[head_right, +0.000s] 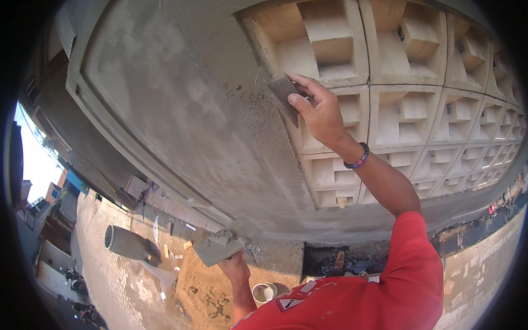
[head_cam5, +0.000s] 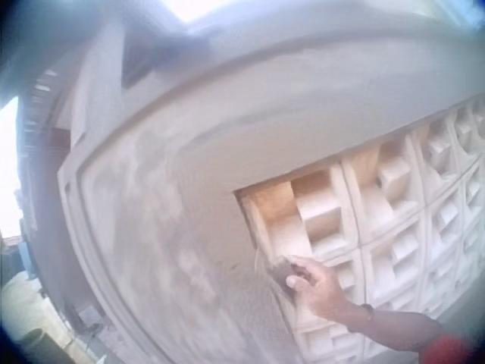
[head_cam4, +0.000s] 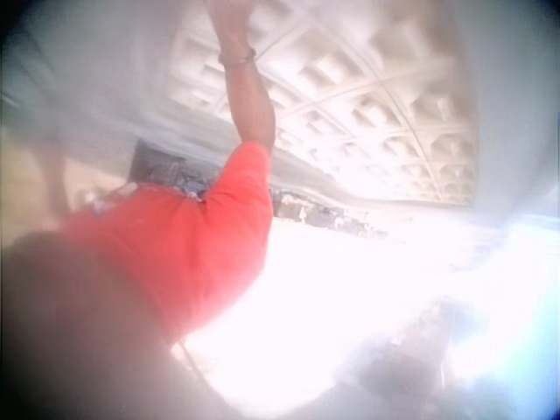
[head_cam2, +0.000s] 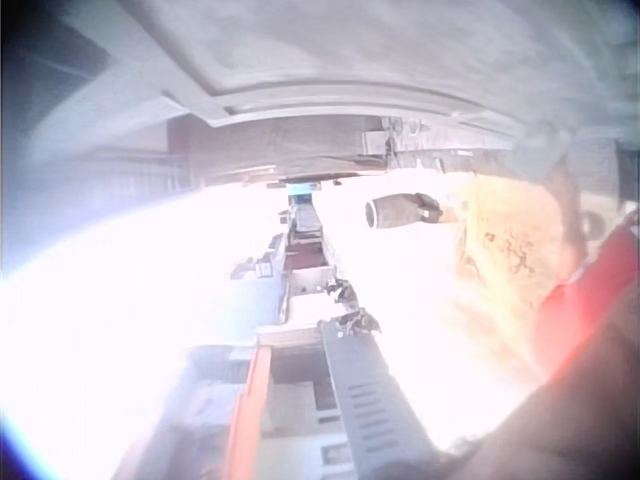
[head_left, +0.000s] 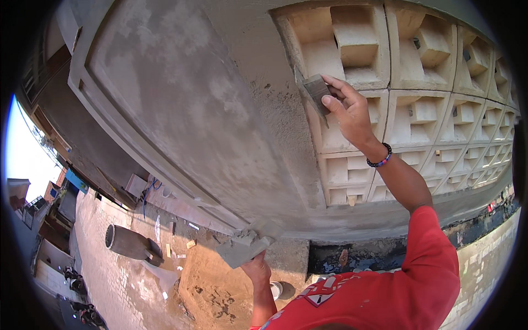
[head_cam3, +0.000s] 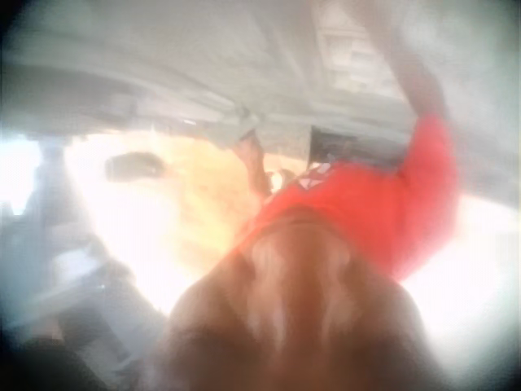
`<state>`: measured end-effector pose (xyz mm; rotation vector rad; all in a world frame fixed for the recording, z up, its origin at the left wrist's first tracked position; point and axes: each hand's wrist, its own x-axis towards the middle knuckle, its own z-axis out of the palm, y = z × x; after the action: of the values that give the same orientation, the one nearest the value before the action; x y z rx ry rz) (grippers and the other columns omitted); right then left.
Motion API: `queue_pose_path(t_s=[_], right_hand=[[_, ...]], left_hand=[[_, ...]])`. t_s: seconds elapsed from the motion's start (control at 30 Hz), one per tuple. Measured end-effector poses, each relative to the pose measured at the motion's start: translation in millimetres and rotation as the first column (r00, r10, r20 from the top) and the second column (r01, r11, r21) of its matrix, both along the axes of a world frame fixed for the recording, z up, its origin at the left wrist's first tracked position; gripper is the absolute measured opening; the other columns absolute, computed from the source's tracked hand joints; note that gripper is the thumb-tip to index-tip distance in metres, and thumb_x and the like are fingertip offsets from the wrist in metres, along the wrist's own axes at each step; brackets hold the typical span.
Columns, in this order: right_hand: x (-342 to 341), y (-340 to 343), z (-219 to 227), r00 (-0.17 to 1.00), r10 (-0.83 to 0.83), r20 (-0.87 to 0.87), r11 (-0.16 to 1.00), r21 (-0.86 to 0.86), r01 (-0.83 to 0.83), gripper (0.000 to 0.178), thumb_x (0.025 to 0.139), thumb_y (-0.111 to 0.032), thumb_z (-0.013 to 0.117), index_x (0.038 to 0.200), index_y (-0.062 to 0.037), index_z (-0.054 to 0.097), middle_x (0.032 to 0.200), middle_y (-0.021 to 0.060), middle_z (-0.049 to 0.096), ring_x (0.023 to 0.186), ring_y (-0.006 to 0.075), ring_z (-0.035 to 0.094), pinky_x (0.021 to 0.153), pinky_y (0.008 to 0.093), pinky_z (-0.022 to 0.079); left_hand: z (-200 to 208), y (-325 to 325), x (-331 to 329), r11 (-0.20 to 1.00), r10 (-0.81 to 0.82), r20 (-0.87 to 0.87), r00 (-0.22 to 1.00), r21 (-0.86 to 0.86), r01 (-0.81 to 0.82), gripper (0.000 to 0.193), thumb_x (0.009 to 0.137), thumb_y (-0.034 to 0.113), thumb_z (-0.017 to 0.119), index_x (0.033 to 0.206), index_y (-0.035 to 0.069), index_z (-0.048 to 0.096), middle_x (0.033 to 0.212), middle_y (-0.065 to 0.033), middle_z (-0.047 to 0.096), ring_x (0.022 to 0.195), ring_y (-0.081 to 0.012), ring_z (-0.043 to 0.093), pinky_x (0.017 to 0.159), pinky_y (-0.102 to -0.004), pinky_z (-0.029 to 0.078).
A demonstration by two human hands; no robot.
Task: The person applies plaster to a decorative ceiling using a hawk and trowel. They repeatedly scoop plaster from the hawk and smooth it onto the ceiling surface, working across multiple sections.
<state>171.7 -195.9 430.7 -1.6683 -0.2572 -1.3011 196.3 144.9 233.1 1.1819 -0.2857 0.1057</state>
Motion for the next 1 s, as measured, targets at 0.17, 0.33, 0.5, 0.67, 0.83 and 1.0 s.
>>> queue_pose_path(t_s=[0.17,0.33,0.5,0.67,0.83,1.0], right_hand=[[13.4,-6.1,53.9,0.962,0.149,0.23,0.965,0.178,-0.192,0.039,0.091,-0.009,0.057,0.129,0.0002,0.05,0.105,0.0094,0.065,0.086,0.0085,0.06,0.07,0.0226,0.051],[33.8,-12.9,80.1,0.968,0.108,0.228,0.98,0.137,-0.142,0.037,0.09,-0.008,0.058,0.125,0.0003,0.053,0.1,0.008,0.066,0.083,0.0089,0.061,0.065,0.0226,0.052],[41.6,-8.9,83.5,0.984,-0.001,0.178,0.995,0.094,-0.016,0.036,0.088,-0.009,0.059,0.123,-0.0003,0.055,0.098,0.0089,0.067,0.079,0.0094,0.061,0.063,0.0234,0.052],[35.3,6.4,30.6,0.996,0.012,0.085,0.971,0.238,-0.032,0.037,0.088,-0.007,0.059,0.124,-0.0006,0.055,0.1,0.0112,0.066,0.079,0.0098,0.061,0.064,0.0236,0.052],[13.3,16.9,-43.7,0.999,-0.037,-0.032,0.974,0.222,0.043,0.039,0.087,-0.005,0.059,0.125,-0.0003,0.054,0.104,0.0115,0.065,0.088,0.0102,0.06,0.07,0.0229,0.051],[-23.7,7.7,-53.1,0.991,-0.036,-0.128,0.992,0.119,0.052,0.038,0.085,-0.005,0.06,0.122,-0.0012,0.057,0.104,0.0118,0.066,0.092,0.0139,0.061,0.074,0.0267,0.05]], left_hand=[[13.1,-3.5,-4.1,0.998,-0.043,0.024,0.999,-0.043,0.044,0.05,0.073,-0.011,0.068,0.118,0.003,0.051,0.112,-0.0045,0.056,0.103,-0.016,0.054,0.091,-0.0302,0.045],[11.1,-2.6,-8.8,0.995,-0.041,0.029,0.999,-0.087,0.044,0.048,0.074,-0.008,0.07,0.117,0.003,0.052,0.113,-0.0039,0.055,0.104,-0.0162,0.054,0.09,-0.0309,0.046],[0.7,-2.7,-7.0,1.0,0.002,0.057,0.998,-0.009,-0.001,0.048,0.074,-0.007,0.07,0.118,0.003,0.052,0.115,-0.0048,0.054,0.105,-0.0164,0.053,0.09,-0.0313,0.047],[0.4,-8.8,-8.4,1.0,-0.017,0.045,0.999,-0.023,0.018,0.049,0.075,-0.006,0.07,0.119,0.002,0.05,0.115,-0.0059,0.054,0.105,-0.0174,0.053,0.09,-0.0322,0.048],[5.9,-13.2,-6.8,0.999,-0.041,0.064,0.997,0.028,0.04,0.049,0.075,-0.005,0.069,0.12,0.001,0.049,0.115,-0.0065,0.054,0.105,-0.0186,0.054,0.089,-0.0329,0.049],[11.7,-17.7,-3.8,0.997,-0.065,0.062,0.996,0.043,0.063,0.048,0.077,-0.004,0.069,0.12,0.003,0.05,0.115,-0.0064,0.054,0.104,-0.0182,0.054,0.089,-0.034,0.049]])
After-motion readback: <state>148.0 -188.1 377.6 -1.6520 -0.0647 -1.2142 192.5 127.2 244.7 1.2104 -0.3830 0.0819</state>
